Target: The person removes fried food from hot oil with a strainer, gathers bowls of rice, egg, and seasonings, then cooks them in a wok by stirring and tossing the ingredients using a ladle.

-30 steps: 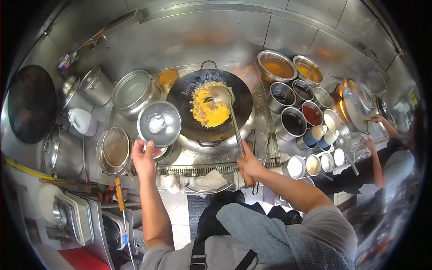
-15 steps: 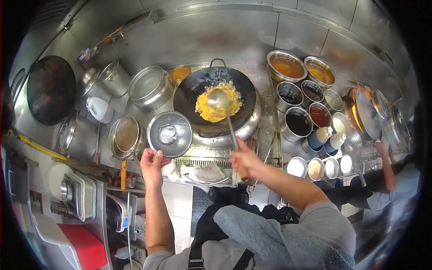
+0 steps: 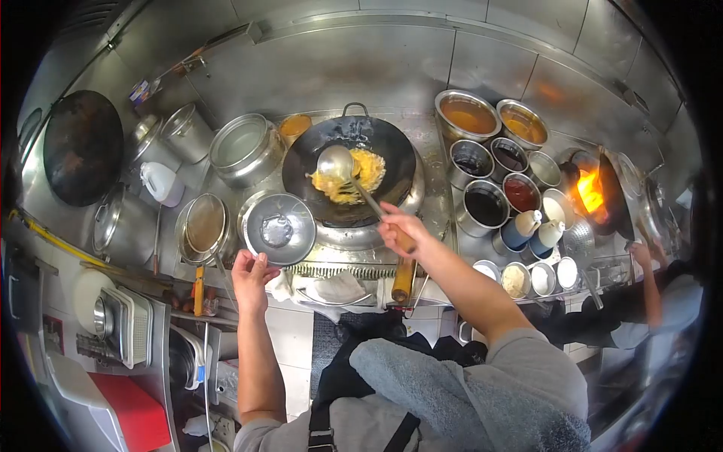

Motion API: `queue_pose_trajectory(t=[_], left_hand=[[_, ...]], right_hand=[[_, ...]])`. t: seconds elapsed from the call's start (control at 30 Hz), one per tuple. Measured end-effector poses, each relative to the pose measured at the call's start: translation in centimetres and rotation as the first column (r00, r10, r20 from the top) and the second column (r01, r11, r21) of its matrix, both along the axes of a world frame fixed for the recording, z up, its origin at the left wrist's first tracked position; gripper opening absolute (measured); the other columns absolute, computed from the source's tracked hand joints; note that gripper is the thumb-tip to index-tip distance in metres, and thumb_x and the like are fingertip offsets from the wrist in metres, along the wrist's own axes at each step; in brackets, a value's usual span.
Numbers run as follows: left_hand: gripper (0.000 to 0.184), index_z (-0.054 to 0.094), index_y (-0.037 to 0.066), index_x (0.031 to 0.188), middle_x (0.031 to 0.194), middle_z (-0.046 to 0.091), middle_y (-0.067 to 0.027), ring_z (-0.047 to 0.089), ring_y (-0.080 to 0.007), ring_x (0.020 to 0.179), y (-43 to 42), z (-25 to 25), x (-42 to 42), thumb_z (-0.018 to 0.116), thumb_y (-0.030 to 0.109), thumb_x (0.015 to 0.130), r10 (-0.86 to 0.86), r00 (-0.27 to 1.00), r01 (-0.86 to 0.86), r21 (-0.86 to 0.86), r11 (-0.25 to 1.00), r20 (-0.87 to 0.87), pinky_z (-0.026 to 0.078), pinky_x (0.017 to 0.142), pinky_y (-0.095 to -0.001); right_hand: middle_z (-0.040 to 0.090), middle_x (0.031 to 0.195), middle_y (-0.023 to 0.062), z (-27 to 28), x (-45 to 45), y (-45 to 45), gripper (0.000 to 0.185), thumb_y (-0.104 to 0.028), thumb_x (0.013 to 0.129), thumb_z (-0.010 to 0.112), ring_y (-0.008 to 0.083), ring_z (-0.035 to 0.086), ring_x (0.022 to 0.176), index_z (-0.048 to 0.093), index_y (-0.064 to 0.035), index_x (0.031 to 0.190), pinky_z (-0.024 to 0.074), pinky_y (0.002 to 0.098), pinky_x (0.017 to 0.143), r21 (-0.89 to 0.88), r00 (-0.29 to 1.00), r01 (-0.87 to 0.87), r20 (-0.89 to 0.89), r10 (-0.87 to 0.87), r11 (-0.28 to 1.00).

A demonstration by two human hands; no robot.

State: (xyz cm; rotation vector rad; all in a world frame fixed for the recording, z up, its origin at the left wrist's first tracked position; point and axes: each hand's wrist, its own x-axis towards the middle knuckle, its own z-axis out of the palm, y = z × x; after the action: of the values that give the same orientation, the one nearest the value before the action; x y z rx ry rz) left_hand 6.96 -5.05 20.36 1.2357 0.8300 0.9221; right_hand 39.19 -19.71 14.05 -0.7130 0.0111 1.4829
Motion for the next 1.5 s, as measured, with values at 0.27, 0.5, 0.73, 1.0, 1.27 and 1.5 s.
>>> queue_pose_trajectory(t=[0.27,0.5,0.73,1.0,1.27,1.5], left_hand=[[0.014,0.049,0.008,0.089,0.083,0.061,-0.0044,0.064,-0.0166,0.064,1.0,-1.1,0.5,0.062,0.012,0.093,-0.049,0.999,0.05,-0.045,0.998,0.024,0.056,0.061,-0.0298],[0.014,0.048,0.009,0.089,0.083,0.059,-0.0033,0.064,-0.0166,0.065,2.5,-0.7,0.5,0.061,0.012,0.093,-0.079,0.996,0.08,-0.033,0.996,0.038,0.056,0.061,-0.0312],[0.017,0.046,0.009,0.086,0.083,0.056,-0.0031,0.064,-0.0176,0.067,6.6,-1.3,1.4,0.062,0.009,0.092,-0.158,0.983,0.163,-0.05,0.985,0.09,0.056,0.062,-0.0311],[0.019,0.044,0.009,0.084,0.084,0.06,-0.0049,0.065,-0.0184,0.068,11.6,-0.7,8.0,0.061,0.006,0.092,-0.506,0.851,0.513,-0.017,0.858,0.143,0.057,0.064,-0.0319],[0.014,0.049,0.008,0.087,0.081,0.06,-0.0048,0.065,-0.0186,0.07,6.3,-3.2,15.0,0.062,0.009,0.092,-0.77,0.577,0.816,-0.162,0.554,0.274,0.057,0.065,-0.0338],[0.014,0.048,0.009,0.087,0.082,0.061,-0.0058,0.064,-0.0192,0.069,-6.6,-1.9,14.6,0.06,0.011,0.094,-0.959,0.163,0.983,-0.116,0.139,0.231,0.057,0.064,-0.0334]], right_hand=[[0.051,0.072,0.0056,-0.3,-8.7,-0.4,0.085,-0.002,0.091,0.05,0.0163,0.047,0.049,0.003,-0.0381,0.152,0.0426,0.0326,0.044,-0.263,0.88,0.062,0.47,0.072,0.963],[0.051,0.072,0.0062,-3.7,-4.4,3.9,0.081,-0.002,0.09,0.05,0.0168,0.047,0.051,0.009,-0.0315,0.153,0.0422,0.0316,0.044,-0.162,0.79,0.142,0.613,-0.013,0.976],[0.05,0.07,0.0045,-1.1,-6.1,0.0,0.078,-0.005,0.093,0.051,0.0164,0.047,0.05,0.009,-0.0327,0.153,0.0415,0.0331,0.044,-0.154,0.973,-0.007,0.227,0.042,0.988],[0.064,0.095,0.0304,-0.7,-8.1,1.8,0.081,-0.009,0.087,0.053,0.0379,0.067,0.075,0.006,-0.0161,0.153,0.0517,0.0473,0.071,-0.623,0.037,0.329,0.759,0.65,0.709],[0.062,0.105,0.0241,-0.1,-14.8,-11.6,0.072,-0.025,0.089,0.062,0.0388,0.059,0.102,0.024,-0.0107,0.149,0.0458,0.0453,0.09,-0.417,-0.081,0.632,0.802,0.591,0.653],[0.058,0.089,0.0092,18.1,-36.8,-19.0,0.043,-0.025,0.089,0.066,0.0224,0.055,0.076,0.059,-0.0072,0.128,0.0455,0.0356,0.068,0.312,0.071,-0.003,0.948,-0.311,0.95]])
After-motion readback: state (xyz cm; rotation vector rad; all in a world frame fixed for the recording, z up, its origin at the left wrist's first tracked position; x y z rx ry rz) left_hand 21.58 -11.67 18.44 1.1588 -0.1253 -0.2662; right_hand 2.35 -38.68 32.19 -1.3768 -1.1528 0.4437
